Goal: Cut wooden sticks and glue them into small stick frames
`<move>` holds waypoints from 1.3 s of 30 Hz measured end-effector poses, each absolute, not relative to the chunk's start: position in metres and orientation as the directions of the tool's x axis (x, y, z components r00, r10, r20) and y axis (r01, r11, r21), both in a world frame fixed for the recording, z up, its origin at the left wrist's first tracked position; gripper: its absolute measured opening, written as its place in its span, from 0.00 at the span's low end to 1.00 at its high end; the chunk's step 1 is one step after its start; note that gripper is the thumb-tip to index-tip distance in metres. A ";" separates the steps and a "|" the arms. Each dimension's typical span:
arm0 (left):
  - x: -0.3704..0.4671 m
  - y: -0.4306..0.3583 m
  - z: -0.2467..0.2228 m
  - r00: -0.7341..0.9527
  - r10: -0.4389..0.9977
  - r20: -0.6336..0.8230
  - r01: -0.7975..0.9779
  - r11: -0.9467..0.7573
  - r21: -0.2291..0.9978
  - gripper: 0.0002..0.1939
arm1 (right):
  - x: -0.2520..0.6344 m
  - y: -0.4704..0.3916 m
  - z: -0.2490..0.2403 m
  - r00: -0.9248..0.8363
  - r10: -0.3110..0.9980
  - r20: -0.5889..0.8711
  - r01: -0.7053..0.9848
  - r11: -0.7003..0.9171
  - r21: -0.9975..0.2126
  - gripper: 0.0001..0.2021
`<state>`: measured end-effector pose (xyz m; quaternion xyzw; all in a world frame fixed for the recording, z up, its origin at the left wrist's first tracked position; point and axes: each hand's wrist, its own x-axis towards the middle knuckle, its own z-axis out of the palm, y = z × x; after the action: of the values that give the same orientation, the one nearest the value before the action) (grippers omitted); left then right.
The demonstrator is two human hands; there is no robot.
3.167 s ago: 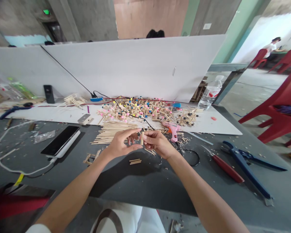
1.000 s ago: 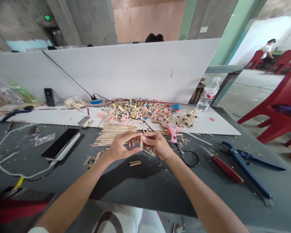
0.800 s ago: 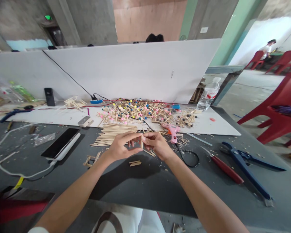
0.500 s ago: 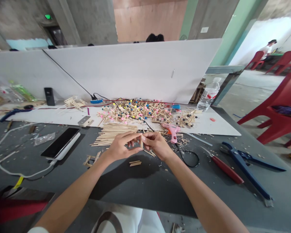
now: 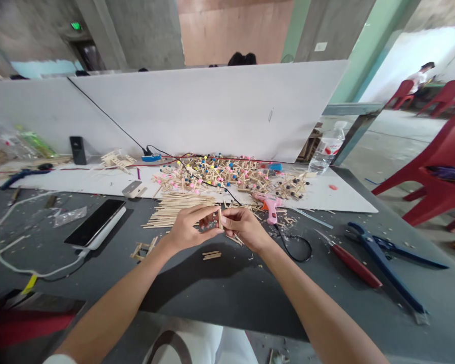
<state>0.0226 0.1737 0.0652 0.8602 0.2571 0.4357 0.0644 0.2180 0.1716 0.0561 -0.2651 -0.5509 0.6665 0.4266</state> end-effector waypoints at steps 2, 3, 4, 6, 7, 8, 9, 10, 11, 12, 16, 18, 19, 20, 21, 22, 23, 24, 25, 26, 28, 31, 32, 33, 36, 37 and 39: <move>0.023 0.174 0.065 0.486 0.503 0.714 0.394 -0.856 0.334 0.21 | 0.217 0.171 0.056 -0.493 0.861 0.123 -0.285 -0.027 -0.958 0.13; 0.023 0.174 0.065 0.485 0.506 0.713 0.403 -0.853 0.331 0.21 | 0.217 0.171 0.056 -0.491 0.862 0.126 -0.289 -0.025 -0.957 0.13; 0.023 0.174 0.065 0.483 0.508 0.713 0.412 -0.851 0.327 0.21 | 0.217 0.171 0.056 -0.489 0.863 0.126 -0.290 -0.025 -0.957 0.13; 0.023 0.174 0.066 0.481 0.507 0.716 0.425 -0.849 0.315 0.21 | 0.218 0.171 0.056 -0.481 0.869 0.115 -0.285 -0.032 -0.958 0.13; 0.023 0.174 0.066 0.479 0.507 0.717 0.430 -0.847 0.311 0.21 | 0.218 0.172 0.056 -0.478 0.872 0.104 -0.281 -0.040 -0.959 0.14; 0.023 0.174 0.067 0.477 0.509 0.717 0.436 -0.845 0.310 0.21 | 0.218 0.172 0.056 -0.475 0.875 0.093 -0.276 -0.047 -0.960 0.14; 0.024 0.173 0.067 0.475 0.512 0.716 0.440 -0.842 0.311 0.21 | 0.219 0.172 0.056 -0.472 0.878 0.086 -0.272 -0.053 -0.961 0.14; 0.024 0.173 0.068 0.472 0.516 0.715 0.443 -0.840 0.314 0.20 | 0.219 0.172 0.056 -0.470 0.879 0.080 -0.270 -0.057 -0.961 0.14; 0.024 0.173 0.068 0.468 0.520 0.714 0.446 -0.837 0.317 0.20 | 0.219 0.172 0.056 -0.469 0.880 0.078 -0.271 -0.059 -0.961 0.14; 0.024 0.172 0.069 0.466 0.523 0.714 0.449 -0.835 0.319 0.19 | 0.219 0.172 0.055 -0.468 0.880 0.078 -0.272 -0.059 -0.961 0.14; 0.025 0.171 0.071 0.469 0.536 0.701 0.467 -0.825 0.319 0.18 | 0.218 0.173 0.052 -0.454 0.888 0.075 -0.269 -0.056 -0.962 0.14; 0.025 0.170 0.072 0.477 0.548 0.687 0.479 -0.817 0.320 0.16 | 0.217 0.173 0.051 -0.444 0.893 0.075 -0.262 -0.049 -0.964 0.14; 0.025 0.170 0.073 0.479 0.552 0.683 0.483 -0.815 0.320 0.16 | 0.217 0.173 0.051 -0.440 0.895 0.076 -0.258 -0.045 -0.965 0.14; 0.025 0.170 0.073 0.481 0.553 0.680 0.486 -0.814 0.318 0.16 | 0.217 0.173 0.051 -0.438 0.896 0.076 -0.253 -0.042 -0.966 0.14; 0.025 0.170 0.073 0.481 0.553 0.681 0.488 -0.814 0.316 0.16 | 0.217 0.173 0.052 -0.438 0.896 0.075 -0.248 -0.041 -0.968 0.15; 0.025 0.171 0.073 0.480 0.552 0.681 0.491 -0.813 0.313 0.16 | 0.217 0.173 0.053 -0.441 0.895 0.071 -0.243 -0.043 -0.969 0.15; 0.025 0.171 0.073 0.479 0.553 0.682 0.495 -0.812 0.310 0.16 | 0.217 0.173 0.054 -0.444 0.894 0.065 -0.240 -0.048 -0.969 0.15; 0.025 0.171 0.072 0.477 0.555 0.682 0.499 -0.809 0.310 0.17 | 0.218 0.172 0.055 -0.448 0.892 0.060 -0.240 -0.055 -0.969 0.15; 0.025 0.171 0.071 0.476 0.558 0.680 0.502 -0.807 0.311 0.18 | 0.218 0.172 0.056 -0.453 0.890 0.057 -0.240 -0.060 -0.969 0.15; 0.025 0.171 0.071 0.476 0.564 0.675 0.505 -0.804 0.315 0.18 | 0.219 0.172 0.057 -0.457 0.888 0.055 -0.240 -0.064 -0.969 0.15; 0.024 0.172 0.069 0.478 0.575 0.664 0.509 -0.797 0.325 0.20 | 0.220 0.173 0.057 -0.467 0.882 0.055 -0.238 -0.065 -0.969 0.15; 0.024 0.173 0.067 0.480 0.593 0.647 0.508 -0.789 0.346 0.21 | 0.220 0.173 0.055 -0.465 0.884 0.053 -0.248 -0.073 -0.966 0.15; 0.024 0.174 0.067 0.478 0.595 0.646 0.502 -0.788 0.355 0.22 | 0.220 0.174 0.055 -0.461 0.886 0.052 -0.258 -0.077 -0.963 0.15; 0.024 0.174 0.066 0.475 0.596 0.647 0.493 -0.789 0.366 0.23 | 0.220 0.174 0.055 -0.457 0.888 0.053 -0.268 -0.081 -0.960 0.15; 0.024 0.174 0.065 0.473 0.586 0.658 0.463 -0.801 0.380 0.24 | 0.219 0.174 0.055 -0.458 0.887 0.055 -0.289 -0.090 -0.953 0.15; 0.024 0.174 0.065 0.475 0.581 0.661 0.459 -0.805 0.377 0.24 | 0.219 0.174 0.055 -0.463 0.885 0.057 -0.291 -0.091 -0.953 0.14; 0.024 0.173 0.065 0.474 0.574 0.668 0.460 -0.808 0.368 0.23 | 0.220 0.174 0.055 -0.471 0.880 0.062 -0.291 -0.089 -0.953 0.14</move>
<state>0.0240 0.1735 0.0650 0.8557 0.3020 0.4146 0.0687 0.2199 0.1736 0.0547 -0.2827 -0.5206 0.6816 0.4294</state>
